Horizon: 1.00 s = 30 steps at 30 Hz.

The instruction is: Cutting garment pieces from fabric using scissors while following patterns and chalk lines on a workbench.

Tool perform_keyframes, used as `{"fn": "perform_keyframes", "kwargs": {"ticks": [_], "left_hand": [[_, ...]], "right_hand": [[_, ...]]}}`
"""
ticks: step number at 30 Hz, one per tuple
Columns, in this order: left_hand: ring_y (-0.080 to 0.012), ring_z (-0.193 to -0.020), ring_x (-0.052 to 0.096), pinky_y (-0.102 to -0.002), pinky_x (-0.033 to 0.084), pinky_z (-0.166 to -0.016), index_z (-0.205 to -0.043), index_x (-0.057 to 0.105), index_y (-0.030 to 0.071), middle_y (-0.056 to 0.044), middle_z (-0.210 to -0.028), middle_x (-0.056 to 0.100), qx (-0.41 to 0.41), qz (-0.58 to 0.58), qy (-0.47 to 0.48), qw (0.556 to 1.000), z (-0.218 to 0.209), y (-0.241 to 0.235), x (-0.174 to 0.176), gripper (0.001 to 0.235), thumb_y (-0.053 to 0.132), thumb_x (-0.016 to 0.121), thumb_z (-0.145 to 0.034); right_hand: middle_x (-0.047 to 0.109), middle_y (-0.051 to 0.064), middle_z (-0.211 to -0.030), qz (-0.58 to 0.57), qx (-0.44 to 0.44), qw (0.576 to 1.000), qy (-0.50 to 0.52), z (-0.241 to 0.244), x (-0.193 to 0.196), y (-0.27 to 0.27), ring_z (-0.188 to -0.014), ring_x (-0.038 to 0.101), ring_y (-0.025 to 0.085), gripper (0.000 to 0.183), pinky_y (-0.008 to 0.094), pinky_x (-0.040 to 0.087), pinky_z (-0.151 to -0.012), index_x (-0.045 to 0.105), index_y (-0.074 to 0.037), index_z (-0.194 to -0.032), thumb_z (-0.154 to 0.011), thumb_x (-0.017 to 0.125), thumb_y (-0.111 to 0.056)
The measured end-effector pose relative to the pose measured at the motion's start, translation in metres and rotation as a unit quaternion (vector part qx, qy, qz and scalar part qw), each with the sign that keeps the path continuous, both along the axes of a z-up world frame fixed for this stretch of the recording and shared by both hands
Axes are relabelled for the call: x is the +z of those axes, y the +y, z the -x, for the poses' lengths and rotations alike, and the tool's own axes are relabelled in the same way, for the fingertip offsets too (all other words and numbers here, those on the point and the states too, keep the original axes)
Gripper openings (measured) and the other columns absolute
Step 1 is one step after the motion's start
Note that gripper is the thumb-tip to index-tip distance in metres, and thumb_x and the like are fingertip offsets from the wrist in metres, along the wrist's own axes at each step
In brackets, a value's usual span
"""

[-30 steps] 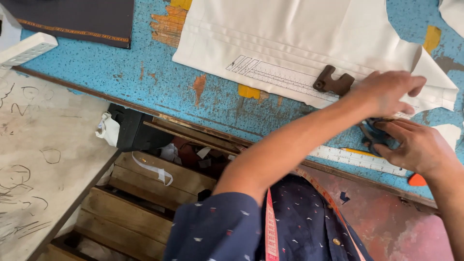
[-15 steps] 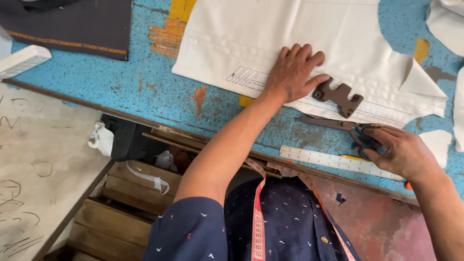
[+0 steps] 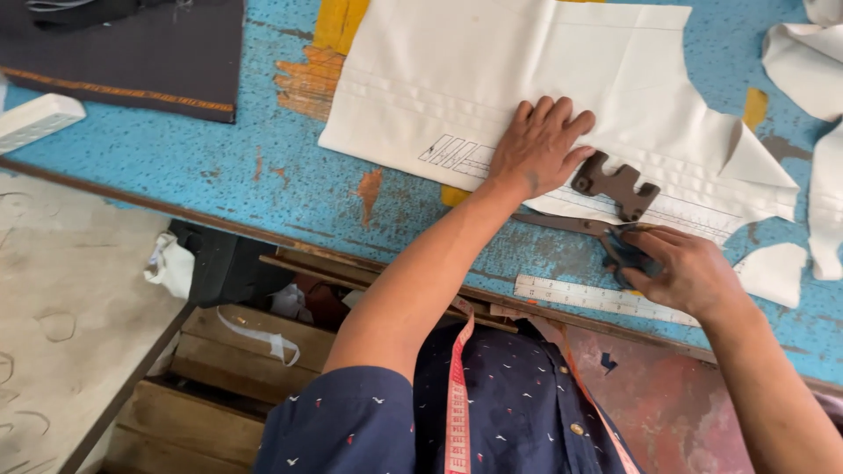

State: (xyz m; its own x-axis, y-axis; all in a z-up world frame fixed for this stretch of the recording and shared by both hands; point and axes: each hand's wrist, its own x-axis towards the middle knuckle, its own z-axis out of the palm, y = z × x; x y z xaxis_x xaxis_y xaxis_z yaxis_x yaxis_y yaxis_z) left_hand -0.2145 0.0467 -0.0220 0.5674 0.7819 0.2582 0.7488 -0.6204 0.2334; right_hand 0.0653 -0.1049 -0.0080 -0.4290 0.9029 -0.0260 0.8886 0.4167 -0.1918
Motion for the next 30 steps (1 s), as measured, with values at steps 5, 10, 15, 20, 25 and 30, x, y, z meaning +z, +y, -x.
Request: {"fn": "perform_keyframes", "kwargs": {"ticks": [5, 10, 15, 20, 25, 30], "left_hand": [[-0.0264, -0.097, 0.046, -0.043, 0.036, -0.087, -0.12, 0.051, 0.022, -0.004, -0.108, 0.05, 0.018, -0.002, 0.003, 1.0, 0.0, 0.0, -0.002, 0.033, 0.048, 0.04, -0.103], [-0.0264, -0.099, 0.046, -0.043, 0.035, -0.087, -0.123, 0.05, 0.022, -0.004, -0.109, 0.051, 0.022, 0.0, 0.016, 1.0, 0.001, -0.001, 0.002, 0.035, 0.048, 0.038, -0.103], [-0.0256, -0.101, 0.047, -0.043, 0.036, -0.086, -0.127, 0.05, 0.024, -0.004, -0.112, 0.053, 0.024, 0.01, 0.035, 0.999, 0.003, 0.001, 0.004, 0.038, 0.05, 0.037, -0.103], [-0.0254, -0.102, 0.049, -0.043, 0.038, -0.087, -0.127, 0.05, 0.025, -0.004, -0.114, 0.054, 0.025, -0.007, 0.012, 1.0, 0.002, 0.0, -0.002, 0.035, 0.049, 0.042, -0.102], [-0.0261, -0.103, 0.05, -0.044, 0.038, -0.088, -0.124, 0.051, 0.025, -0.004, -0.114, 0.055, 0.029, -0.004, -0.006, 1.0, 0.0, 0.0, -0.003, 0.034, 0.048, 0.045, -0.1], [-0.0273, -0.096, 0.055, -0.045, 0.038, -0.082, -0.104, 0.055, 0.023, -0.001, -0.099, 0.057, 0.017, -0.002, -0.138, 0.99, 0.021, 0.013, -0.003, 0.028, 0.048, 0.059, -0.092]], "right_hand": [[0.077, 0.004, -0.114, 0.025, 0.025, 0.998, 0.043, -0.006, -0.008, -0.005, -0.099, 0.074, 0.028, 0.039, 0.041, 0.06, -0.08, 0.071, -0.011, -0.124, -0.086, 0.076, -0.015], [0.078, 0.004, -0.106, -0.008, 0.021, 0.999, 0.042, 0.024, -0.001, -0.003, -0.093, 0.075, 0.027, 0.042, 0.039, 0.06, -0.073, 0.074, -0.011, -0.118, -0.077, 0.079, -0.018], [0.077, 0.009, -0.114, -0.014, 0.048, 0.997, 0.056, 0.031, -0.014, 0.003, -0.101, 0.075, 0.029, 0.041, 0.042, 0.061, -0.083, 0.074, -0.008, -0.122, -0.084, 0.081, -0.02], [0.077, 0.008, -0.106, -0.013, 0.038, 0.998, 0.053, 0.052, 0.001, 0.007, -0.096, 0.074, 0.029, 0.04, 0.041, 0.061, -0.081, 0.075, -0.008, -0.117, -0.081, 0.082, -0.024], [0.075, 0.009, -0.101, 0.004, 0.053, 0.997, 0.05, 0.062, -0.008, 0.014, -0.09, 0.073, 0.03, 0.04, 0.042, 0.06, -0.074, 0.072, -0.007, -0.119, -0.082, 0.08, -0.021], [0.077, 0.008, -0.109, 0.007, 0.046, 0.998, 0.045, 0.06, -0.016, 0.011, -0.095, 0.075, 0.029, 0.037, 0.041, 0.061, -0.078, 0.072, -0.008, -0.121, -0.085, 0.077, -0.017]]}}
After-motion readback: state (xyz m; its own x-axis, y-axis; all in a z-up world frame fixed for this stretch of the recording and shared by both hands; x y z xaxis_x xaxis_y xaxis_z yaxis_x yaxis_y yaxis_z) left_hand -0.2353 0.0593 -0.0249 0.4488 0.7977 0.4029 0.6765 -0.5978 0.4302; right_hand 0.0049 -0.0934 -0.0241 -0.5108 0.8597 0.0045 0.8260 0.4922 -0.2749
